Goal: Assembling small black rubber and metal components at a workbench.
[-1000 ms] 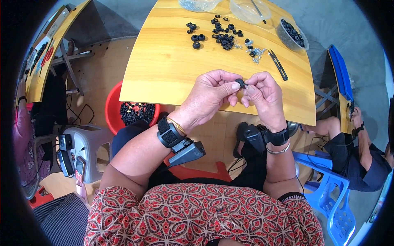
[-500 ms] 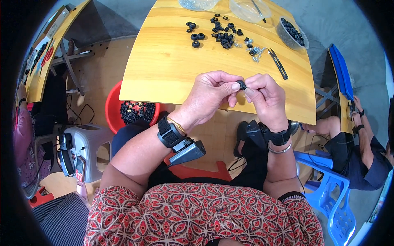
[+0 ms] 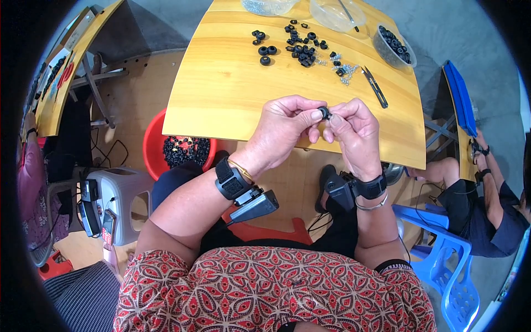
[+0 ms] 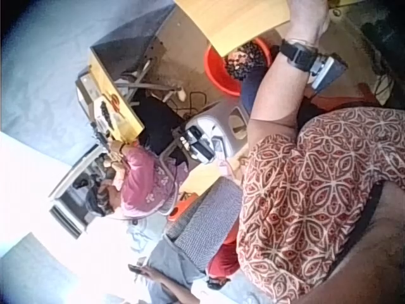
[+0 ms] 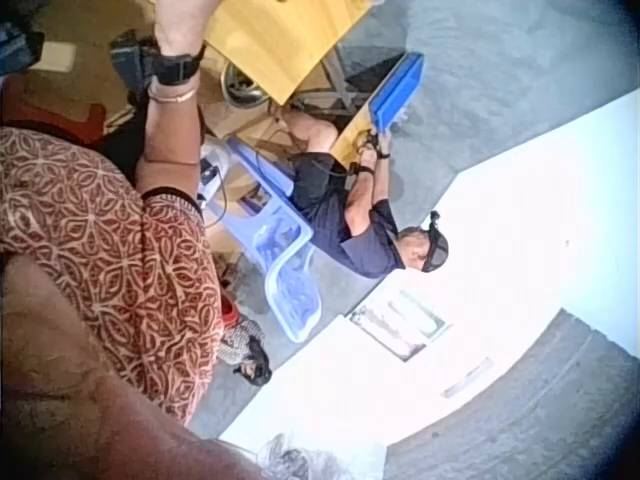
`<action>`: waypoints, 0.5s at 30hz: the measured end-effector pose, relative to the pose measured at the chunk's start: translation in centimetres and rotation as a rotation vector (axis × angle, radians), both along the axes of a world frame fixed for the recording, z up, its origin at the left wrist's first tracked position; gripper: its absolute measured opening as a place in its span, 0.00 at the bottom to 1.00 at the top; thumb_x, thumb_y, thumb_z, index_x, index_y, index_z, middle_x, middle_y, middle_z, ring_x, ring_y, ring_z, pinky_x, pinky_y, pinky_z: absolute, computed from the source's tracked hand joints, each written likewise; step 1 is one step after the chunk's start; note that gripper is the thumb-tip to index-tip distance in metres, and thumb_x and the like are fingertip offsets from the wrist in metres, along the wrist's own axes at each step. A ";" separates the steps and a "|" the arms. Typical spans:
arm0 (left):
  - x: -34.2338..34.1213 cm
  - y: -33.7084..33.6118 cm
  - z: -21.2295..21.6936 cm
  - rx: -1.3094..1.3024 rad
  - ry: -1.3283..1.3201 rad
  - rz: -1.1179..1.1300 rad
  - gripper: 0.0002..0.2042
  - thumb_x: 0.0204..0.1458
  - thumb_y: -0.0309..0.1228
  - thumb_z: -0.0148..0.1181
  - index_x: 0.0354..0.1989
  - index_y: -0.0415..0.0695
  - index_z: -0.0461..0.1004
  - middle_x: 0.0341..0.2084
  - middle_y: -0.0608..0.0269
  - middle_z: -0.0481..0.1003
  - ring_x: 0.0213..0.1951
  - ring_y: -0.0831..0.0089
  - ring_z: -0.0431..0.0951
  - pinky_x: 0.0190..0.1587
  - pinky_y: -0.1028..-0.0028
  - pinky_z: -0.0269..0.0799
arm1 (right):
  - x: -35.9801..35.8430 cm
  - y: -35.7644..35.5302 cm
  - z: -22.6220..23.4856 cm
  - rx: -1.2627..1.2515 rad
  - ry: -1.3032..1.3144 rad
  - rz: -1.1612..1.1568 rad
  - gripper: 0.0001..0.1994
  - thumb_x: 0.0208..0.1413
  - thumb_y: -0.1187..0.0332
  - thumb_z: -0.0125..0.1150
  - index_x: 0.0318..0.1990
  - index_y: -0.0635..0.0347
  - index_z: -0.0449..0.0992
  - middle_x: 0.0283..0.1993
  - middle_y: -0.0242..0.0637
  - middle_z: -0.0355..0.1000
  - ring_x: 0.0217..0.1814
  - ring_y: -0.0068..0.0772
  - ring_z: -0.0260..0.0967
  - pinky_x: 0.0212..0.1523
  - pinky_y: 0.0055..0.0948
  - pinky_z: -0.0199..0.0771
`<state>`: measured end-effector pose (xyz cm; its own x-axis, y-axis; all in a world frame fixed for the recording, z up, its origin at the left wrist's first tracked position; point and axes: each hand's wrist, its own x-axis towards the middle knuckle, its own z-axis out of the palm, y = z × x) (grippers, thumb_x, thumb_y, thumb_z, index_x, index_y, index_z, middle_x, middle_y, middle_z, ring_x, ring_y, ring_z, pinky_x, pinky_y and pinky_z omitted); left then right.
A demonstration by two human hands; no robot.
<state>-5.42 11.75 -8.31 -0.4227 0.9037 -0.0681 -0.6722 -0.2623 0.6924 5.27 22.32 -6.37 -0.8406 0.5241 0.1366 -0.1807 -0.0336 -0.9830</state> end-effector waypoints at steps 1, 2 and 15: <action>0.1 0.0 0.1 -0.017 0.016 0.009 0.05 0.51 0.20 0.51 0.35 0.35 0.72 0.25 0.60 0.73 0.21 0.78 0.70 0.23 0.82 0.67 | 0.0 -0.1 -0.1 -0.038 0.010 -0.012 0.03 0.51 0.81 0.50 0.30 0.63 0.64 0.28 0.36 0.68 0.22 0.19 0.63 0.23 0.17 0.65; 0.1 0.0 0.1 -0.035 0.032 0.017 0.05 0.51 0.20 0.51 0.35 0.35 0.72 0.24 0.59 0.73 0.21 0.78 0.70 0.23 0.81 0.67 | 0.0 -0.3 -0.2 -0.038 0.009 -0.012 0.03 0.51 0.81 0.50 0.30 0.63 0.64 0.28 0.36 0.68 0.22 0.19 0.63 0.23 0.17 0.65; -0.1 0.1 -0.5 0.007 0.098 -0.005 0.10 0.52 0.24 0.50 0.42 0.38 0.71 0.25 0.61 0.72 0.22 0.77 0.70 0.25 0.80 0.67 | 0.1 -0.2 -1.0 0.043 0.005 -0.050 0.03 0.52 0.77 0.52 0.31 0.63 0.64 0.29 0.32 0.65 0.24 0.16 0.60 0.25 0.16 0.63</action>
